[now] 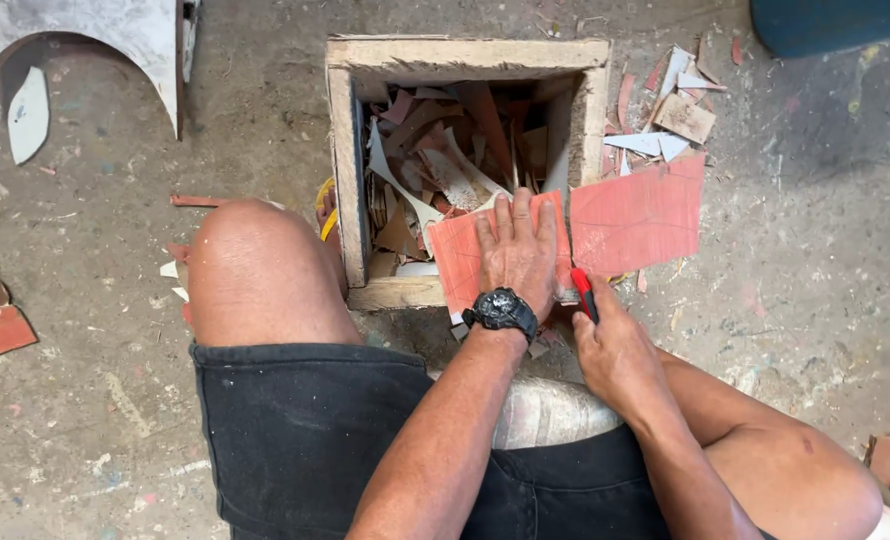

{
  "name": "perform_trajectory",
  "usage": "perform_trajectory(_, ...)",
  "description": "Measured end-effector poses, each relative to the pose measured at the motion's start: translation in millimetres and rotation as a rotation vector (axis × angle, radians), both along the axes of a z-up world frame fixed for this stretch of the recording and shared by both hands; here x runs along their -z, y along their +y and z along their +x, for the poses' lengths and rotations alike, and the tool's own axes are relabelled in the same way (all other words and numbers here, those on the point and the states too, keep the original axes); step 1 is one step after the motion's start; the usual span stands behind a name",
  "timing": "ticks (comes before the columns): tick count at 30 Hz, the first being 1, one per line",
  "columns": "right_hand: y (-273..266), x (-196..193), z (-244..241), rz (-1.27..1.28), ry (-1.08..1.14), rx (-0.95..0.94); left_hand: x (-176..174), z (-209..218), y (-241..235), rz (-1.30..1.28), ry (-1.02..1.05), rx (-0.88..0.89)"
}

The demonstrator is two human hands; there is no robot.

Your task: Sawing a piece of red material along a marked line using a hand saw and placing the pieces in a box

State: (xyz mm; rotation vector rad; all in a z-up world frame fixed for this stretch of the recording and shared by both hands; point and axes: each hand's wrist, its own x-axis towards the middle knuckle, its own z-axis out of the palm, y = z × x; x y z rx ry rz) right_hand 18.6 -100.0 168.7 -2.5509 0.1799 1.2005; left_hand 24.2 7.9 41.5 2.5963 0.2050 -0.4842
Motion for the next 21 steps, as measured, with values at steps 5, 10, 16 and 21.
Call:
perform_trajectory(5,-3.7,9.9,-16.4,0.074,-0.082,0.092,-7.6,2.7,11.3,-0.089,0.067,-0.011)
perform_trajectory(10,-2.4,13.0,-10.6,0.041,-0.084,0.076,7.4,5.9,9.1,-0.087,0.12,0.001)
perform_trajectory(16,19.2,-49.2,-18.6,-0.114,0.048,0.103,24.8,-8.7,-2.9,-0.023,0.036,-0.034)
perform_trajectory(21,-8.5,-81.8,-49.8,0.0,-0.126,0.062,40.5,-13.1,-7.5,0.036,-0.194,-0.067)
